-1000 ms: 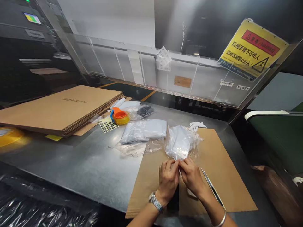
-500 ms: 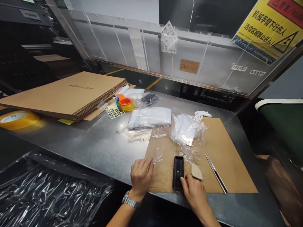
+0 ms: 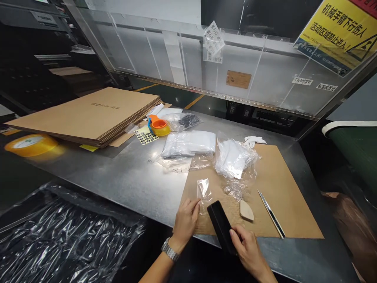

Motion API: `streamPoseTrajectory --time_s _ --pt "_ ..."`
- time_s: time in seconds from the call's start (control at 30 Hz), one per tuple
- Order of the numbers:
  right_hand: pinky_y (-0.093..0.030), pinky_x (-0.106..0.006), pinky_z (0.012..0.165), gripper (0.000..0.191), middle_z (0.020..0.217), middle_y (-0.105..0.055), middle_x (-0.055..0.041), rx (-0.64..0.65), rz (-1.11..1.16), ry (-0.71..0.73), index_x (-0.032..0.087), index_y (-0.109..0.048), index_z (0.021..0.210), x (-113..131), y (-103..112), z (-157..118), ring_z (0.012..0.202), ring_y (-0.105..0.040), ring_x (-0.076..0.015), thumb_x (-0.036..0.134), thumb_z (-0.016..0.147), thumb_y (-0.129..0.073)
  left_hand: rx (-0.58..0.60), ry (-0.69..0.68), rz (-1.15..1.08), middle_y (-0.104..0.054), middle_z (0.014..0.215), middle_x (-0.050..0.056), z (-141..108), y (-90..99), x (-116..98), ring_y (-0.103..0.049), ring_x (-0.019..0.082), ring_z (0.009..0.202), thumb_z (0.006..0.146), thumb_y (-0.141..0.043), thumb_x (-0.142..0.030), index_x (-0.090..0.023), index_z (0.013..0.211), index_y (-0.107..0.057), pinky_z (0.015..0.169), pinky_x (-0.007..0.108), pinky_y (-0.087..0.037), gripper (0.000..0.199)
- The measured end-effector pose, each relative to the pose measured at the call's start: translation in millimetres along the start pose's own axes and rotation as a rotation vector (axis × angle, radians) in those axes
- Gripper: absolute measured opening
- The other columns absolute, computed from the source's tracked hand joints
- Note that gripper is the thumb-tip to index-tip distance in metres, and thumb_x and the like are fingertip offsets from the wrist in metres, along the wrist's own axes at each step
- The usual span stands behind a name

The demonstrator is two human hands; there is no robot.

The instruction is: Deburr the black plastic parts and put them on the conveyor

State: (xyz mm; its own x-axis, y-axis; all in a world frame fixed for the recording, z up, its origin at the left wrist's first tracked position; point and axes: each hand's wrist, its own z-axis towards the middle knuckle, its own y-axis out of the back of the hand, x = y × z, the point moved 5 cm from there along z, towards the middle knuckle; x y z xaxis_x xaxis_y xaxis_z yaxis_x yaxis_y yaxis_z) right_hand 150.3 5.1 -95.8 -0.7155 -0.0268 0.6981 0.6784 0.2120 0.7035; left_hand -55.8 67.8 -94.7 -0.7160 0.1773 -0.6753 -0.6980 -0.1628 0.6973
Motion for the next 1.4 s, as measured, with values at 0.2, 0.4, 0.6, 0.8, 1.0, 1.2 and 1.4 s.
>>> streamPoseTrajectory --time_s 0.2,0.4,0.6,0.8,1.0,1.2,1.4 --pt "-0.031 -0.017 0.042 0.04 0.051 -0.041 0.0056 0.134 0.2 -0.026 0.02 -0.04 0.059 -7 -17 2 0.045 -0.044 -0.0077 0.044 0.09 -0.033 0.169 -0.009 -0.148 -0.068 0.087 0.003 3 -3.1 -6 -0.065 0.016 0.081 0.088 -0.043 -0.024 -0.021 0.096 -0.067 0.071 0.026 -0.053 0.025" --pt "-0.03 -0.018 0.037 0.04 0.05 -0.044 0.005 0.033 0.181 -0.086 0.019 -0.046 0.064 -17 -24 10 0.04 -0.047 -0.0088 0.043 0.091 -0.029 0.202 -0.033 -0.159 -0.07 0.086 0.004 1 -1.4 -12 -0.066 0.017 0.081 0.088 -0.043 -0.023 -0.021 0.092 -0.067 0.073 0.028 -0.053 0.024" --pt "-0.031 -0.024 0.049 0.038 0.057 -0.058 -0.003 -0.172 -0.053 -0.007 0.02 -0.054 0.071 -8 -19 10 0.052 -0.056 -0.0162 0.04 0.092 -0.03 0.114 -0.087 -0.077 -0.067 0.09 0.007 -12 -9.9 -24 -0.063 0.02 0.085 0.089 -0.039 -0.021 -0.019 0.096 -0.062 0.076 0.034 -0.053 0.023" --pt "-0.036 -0.027 0.056 0.043 0.066 -0.064 -0.0085 -0.201 -0.189 0.192 0.021 -0.057 0.068 10 -20 10 0.062 -0.061 -0.0208 0.036 0.093 -0.026 0.051 -0.211 0.041 -0.063 0.082 0.008 -22 -16.1 -41 -0.061 0.022 0.078 0.089 -0.036 -0.014 -0.016 0.1 -0.059 0.068 0.037 -0.052 0.026" --pt "-0.037 -0.021 0.049 0.028 0.058 -0.062 -0.001 -0.209 -0.136 0.168 0.018 -0.056 0.092 12 -10 21 0.054 -0.061 -0.0151 0.031 0.093 -0.032 0.157 -0.459 0.083 -0.062 0.075 0.004 -32 -7.6 -64 -0.058 0.018 0.069 0.085 -0.043 -0.011 -0.021 0.096 -0.061 0.061 0.029 -0.05 0.023" --pt "-0.027 -0.022 0.044 0.023 0.05 -0.056 0.0013 -0.247 -0.116 0.04 0.019 -0.058 0.086 35 13 30 0.044 -0.054 -0.0135 0.023 0.088 -0.035 0.143 -0.533 0.166 -0.063 0.077 0.006 -27 12.8 -80 -0.059 0.019 0.07 0.085 -0.04 -0.008 -0.017 0.099 -0.059 0.06 0.03 -0.05 0.026" --pt "-0.022 -0.023 0.047 0.031 0.045 -0.047 0.0032 -0.127 0.016 0.086 0.019 -0.044 0.048 75 65 43 0.045 -0.042 -0.0095 0.023 0.078 -0.048 0.252 -0.435 0.269 -0.067 0.069 0.002 12 42.0 -96 -0.063 0.019 0.064 0.085 -0.042 -0.012 -0.021 0.089 -0.062 0.056 0.028 -0.048 0.023"
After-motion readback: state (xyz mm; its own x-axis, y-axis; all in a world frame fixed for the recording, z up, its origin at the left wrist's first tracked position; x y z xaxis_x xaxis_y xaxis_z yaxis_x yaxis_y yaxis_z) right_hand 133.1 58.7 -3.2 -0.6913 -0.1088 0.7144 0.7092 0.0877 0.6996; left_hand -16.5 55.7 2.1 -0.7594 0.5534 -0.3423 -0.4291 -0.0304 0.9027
